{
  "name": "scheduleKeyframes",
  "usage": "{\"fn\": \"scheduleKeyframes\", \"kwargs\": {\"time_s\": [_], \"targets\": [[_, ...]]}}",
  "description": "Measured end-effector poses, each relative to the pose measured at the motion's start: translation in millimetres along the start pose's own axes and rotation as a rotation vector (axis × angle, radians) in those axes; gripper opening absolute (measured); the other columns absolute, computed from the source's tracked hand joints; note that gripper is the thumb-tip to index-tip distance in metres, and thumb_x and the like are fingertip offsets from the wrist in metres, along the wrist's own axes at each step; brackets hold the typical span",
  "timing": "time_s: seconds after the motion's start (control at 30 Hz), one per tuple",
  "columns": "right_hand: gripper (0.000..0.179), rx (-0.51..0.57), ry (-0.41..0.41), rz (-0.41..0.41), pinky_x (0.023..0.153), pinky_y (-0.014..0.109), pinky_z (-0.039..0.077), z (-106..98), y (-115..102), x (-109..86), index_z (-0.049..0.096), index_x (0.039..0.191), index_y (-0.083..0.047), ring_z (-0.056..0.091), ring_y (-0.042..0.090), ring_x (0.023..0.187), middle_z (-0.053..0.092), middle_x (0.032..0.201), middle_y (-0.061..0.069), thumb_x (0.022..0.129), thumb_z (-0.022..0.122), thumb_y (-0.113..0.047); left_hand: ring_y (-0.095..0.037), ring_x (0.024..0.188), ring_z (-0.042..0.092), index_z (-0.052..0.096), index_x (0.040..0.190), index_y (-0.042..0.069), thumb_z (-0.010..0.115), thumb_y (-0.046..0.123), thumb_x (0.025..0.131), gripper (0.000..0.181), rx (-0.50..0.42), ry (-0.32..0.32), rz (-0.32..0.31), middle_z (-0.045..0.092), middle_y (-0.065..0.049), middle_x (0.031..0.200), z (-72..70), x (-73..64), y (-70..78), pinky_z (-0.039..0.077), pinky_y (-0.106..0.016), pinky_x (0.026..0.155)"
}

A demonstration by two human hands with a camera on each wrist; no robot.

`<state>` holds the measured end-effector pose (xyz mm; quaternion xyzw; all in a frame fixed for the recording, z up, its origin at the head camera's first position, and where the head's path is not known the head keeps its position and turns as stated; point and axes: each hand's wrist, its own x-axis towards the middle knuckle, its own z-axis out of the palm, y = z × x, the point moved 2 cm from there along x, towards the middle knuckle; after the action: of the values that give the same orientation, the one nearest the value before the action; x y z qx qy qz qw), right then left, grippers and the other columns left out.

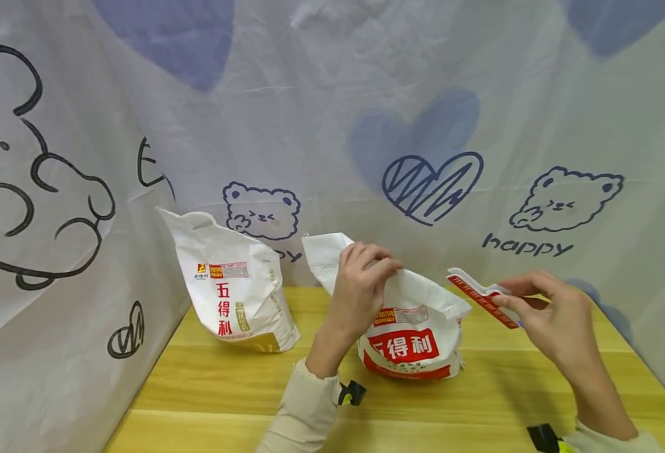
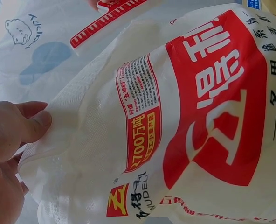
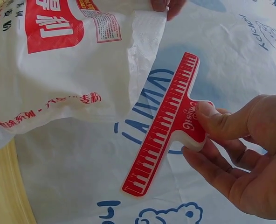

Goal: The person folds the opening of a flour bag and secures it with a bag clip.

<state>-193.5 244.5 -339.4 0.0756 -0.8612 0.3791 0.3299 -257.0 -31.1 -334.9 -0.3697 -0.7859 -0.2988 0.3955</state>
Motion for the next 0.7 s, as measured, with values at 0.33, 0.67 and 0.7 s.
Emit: {"fn": "scheduleKeyframes", "kwargs": {"time_s": [0.33,0.67,0.7], "targets": [[0.02,0.005,-0.056,0.023,0.072,0.003,0.047,7.9,-8.8,7.4,0.076,0.096,-0.004,0.059,0.0,0.08,0.072,0.094,0.008,0.08,0.084,0.004,-0.021,0.105,0.058,0.077,0.099,0.011,0.071,-0.002,0.093,0.016,-0.014,0.001,-0.015,0.068,-0.001,0.104,-0.4,-0.1,0.8,0.037,-0.043,0.111],[0.021,0.061,-0.103,-0.019,0.072,0.006,0.05,18.5,-13.5,11.9,0.076,0.096,-0.005,0.061,0.002,0.081,0.073,0.094,0.009,0.079,0.085,0.003,-0.021,0.103,0.057,0.077,0.099,0.011,0.07,-0.003,0.093,0.016,-0.022,0.005,-0.019,0.068,-0.001,0.104,0.1,-0.9,0.6,0.037,-0.042,0.111],[0.02,0.063,-0.106,-0.022,0.072,0.006,0.05,19.5,-13.9,12.2,0.077,0.095,-0.005,0.062,0.002,0.081,0.073,0.093,0.009,0.079,0.085,0.003,-0.021,0.103,0.057,0.077,0.098,0.011,0.07,-0.003,0.093,0.016,-0.022,0.007,-0.018,0.068,-0.001,0.104,0.0,-0.9,0.5,0.037,-0.042,0.11]]}}
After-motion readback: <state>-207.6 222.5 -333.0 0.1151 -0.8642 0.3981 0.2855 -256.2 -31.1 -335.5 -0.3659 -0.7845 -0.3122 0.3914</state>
